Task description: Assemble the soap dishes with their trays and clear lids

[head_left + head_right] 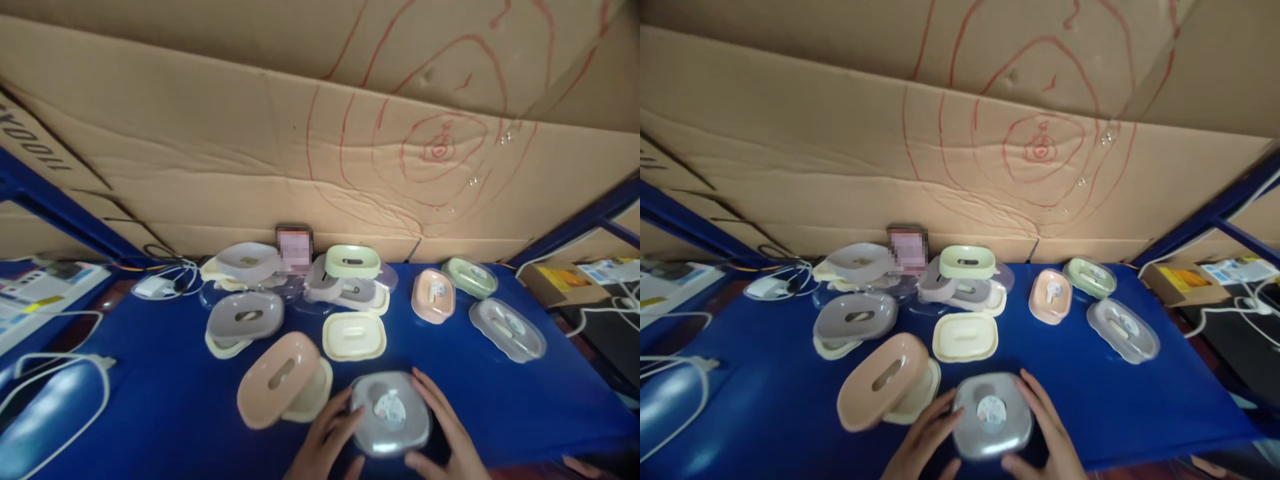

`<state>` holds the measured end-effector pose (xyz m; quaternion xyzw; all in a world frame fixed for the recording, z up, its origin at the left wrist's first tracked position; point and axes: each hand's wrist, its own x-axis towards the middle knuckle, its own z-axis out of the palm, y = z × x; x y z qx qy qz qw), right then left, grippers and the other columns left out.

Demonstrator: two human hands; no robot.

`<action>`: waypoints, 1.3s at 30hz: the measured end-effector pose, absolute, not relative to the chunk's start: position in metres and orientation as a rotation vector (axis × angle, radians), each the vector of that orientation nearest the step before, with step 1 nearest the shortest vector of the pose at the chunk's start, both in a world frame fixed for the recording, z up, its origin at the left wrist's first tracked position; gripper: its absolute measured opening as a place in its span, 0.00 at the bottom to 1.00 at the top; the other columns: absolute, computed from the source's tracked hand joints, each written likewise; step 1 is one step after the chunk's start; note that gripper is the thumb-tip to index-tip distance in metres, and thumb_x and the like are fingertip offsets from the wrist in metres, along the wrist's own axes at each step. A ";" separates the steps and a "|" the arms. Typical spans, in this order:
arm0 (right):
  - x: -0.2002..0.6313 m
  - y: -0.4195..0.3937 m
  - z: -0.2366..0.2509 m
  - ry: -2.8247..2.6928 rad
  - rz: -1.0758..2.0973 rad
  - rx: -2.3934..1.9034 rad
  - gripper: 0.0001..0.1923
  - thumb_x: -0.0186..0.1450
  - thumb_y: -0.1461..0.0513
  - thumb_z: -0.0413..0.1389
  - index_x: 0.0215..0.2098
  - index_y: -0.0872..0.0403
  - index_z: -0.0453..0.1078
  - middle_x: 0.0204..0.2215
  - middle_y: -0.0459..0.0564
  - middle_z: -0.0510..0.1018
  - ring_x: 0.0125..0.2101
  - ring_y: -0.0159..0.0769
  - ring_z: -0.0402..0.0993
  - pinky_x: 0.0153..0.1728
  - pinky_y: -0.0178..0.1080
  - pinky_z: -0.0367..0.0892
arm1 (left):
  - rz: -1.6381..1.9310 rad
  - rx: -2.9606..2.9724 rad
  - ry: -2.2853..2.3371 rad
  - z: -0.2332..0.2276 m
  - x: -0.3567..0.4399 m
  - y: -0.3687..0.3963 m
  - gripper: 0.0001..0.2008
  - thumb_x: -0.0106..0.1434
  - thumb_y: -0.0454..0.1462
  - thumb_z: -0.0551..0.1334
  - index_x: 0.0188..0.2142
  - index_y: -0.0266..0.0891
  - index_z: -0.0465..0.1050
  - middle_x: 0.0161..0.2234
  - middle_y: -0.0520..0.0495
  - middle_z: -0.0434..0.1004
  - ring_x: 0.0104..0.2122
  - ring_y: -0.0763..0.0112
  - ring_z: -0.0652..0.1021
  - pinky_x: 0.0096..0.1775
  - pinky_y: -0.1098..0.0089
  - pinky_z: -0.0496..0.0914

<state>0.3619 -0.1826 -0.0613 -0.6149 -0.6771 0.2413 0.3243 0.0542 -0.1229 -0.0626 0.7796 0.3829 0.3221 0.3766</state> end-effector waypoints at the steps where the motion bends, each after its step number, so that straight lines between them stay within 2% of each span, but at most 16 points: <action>1: 0.360 -0.181 -0.056 -1.766 0.640 -1.607 0.51 0.63 0.50 0.72 0.79 0.38 0.55 0.75 0.57 0.63 0.71 0.63 0.64 0.65 0.60 0.73 | 0.809 2.022 0.957 -0.056 0.053 -0.119 0.36 0.71 0.33 0.65 0.73 0.63 0.62 0.72 0.45 0.68 0.61 0.55 0.81 0.60 0.59 0.79; 7: 0.356 -0.175 -0.037 -1.729 0.759 -1.560 0.43 0.69 0.51 0.68 0.77 0.41 0.59 0.76 0.59 0.60 0.75 0.57 0.59 0.71 0.62 0.63 | 0.749 2.062 1.007 -0.028 0.055 -0.112 0.26 0.74 0.36 0.63 0.69 0.57 0.70 0.69 0.44 0.71 0.65 0.54 0.78 0.62 0.54 0.78; 14: 0.358 -0.172 -0.038 -1.716 0.737 -1.545 0.37 0.72 0.52 0.65 0.75 0.39 0.61 0.76 0.55 0.62 0.74 0.52 0.60 0.71 0.57 0.64 | 0.763 2.051 1.001 -0.027 0.057 -0.115 0.25 0.75 0.37 0.62 0.69 0.57 0.69 0.70 0.44 0.71 0.66 0.55 0.77 0.64 0.52 0.76; 39: 0.356 -0.168 -0.034 -1.731 0.713 -1.477 0.36 0.72 0.52 0.64 0.75 0.39 0.62 0.75 0.54 0.62 0.74 0.51 0.60 0.72 0.58 0.63 | 0.829 2.059 0.985 -0.027 0.060 -0.112 0.22 0.76 0.37 0.62 0.67 0.53 0.71 0.67 0.43 0.73 0.66 0.56 0.76 0.66 0.53 0.74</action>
